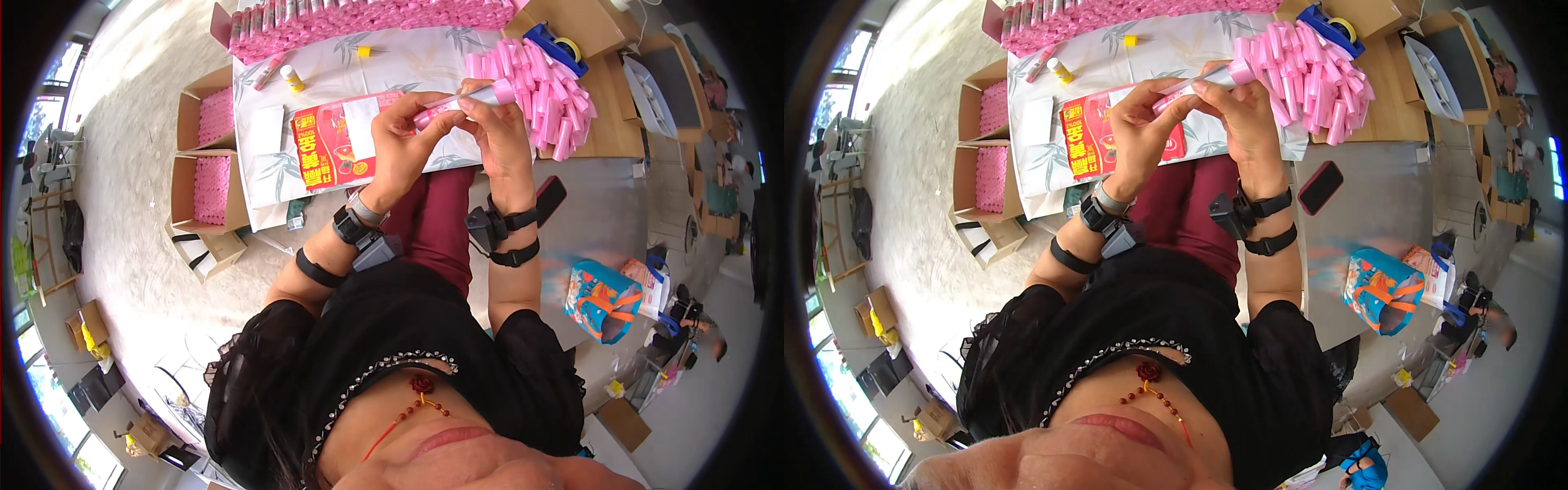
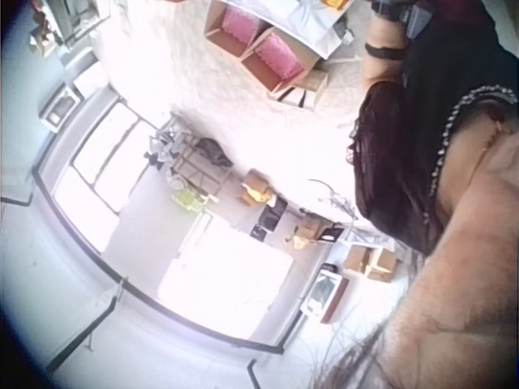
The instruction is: Manually folding pink foam sheets and inserting them into white paper or plastic sleeves.
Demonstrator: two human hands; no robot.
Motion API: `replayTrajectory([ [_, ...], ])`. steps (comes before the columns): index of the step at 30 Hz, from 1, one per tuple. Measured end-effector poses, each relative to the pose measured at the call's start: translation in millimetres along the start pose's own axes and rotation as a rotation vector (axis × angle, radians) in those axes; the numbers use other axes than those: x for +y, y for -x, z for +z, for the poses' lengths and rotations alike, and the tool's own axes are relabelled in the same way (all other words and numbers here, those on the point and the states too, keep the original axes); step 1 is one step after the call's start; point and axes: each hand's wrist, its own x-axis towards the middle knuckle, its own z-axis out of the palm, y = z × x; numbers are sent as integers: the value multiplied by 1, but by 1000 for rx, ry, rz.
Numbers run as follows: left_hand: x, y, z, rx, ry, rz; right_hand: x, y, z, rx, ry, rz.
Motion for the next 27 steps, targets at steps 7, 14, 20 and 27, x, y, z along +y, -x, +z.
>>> replayTrajectory([
  [7, 6, 4, 1, 58, 110, 58, -6, 7, 8, -33, -30, 28],
  [14, 17, 9, -13, -44, 181, -64, -32, 10, 8, -165, 229, -43],
  [20, 20, 9, -25, -124, 188, -58, -48, 11, 8, -182, 391, 25],
  [27, 23, 13, -24, -157, 175, -151, -53, 13, 7, -235, 588, -44],
])
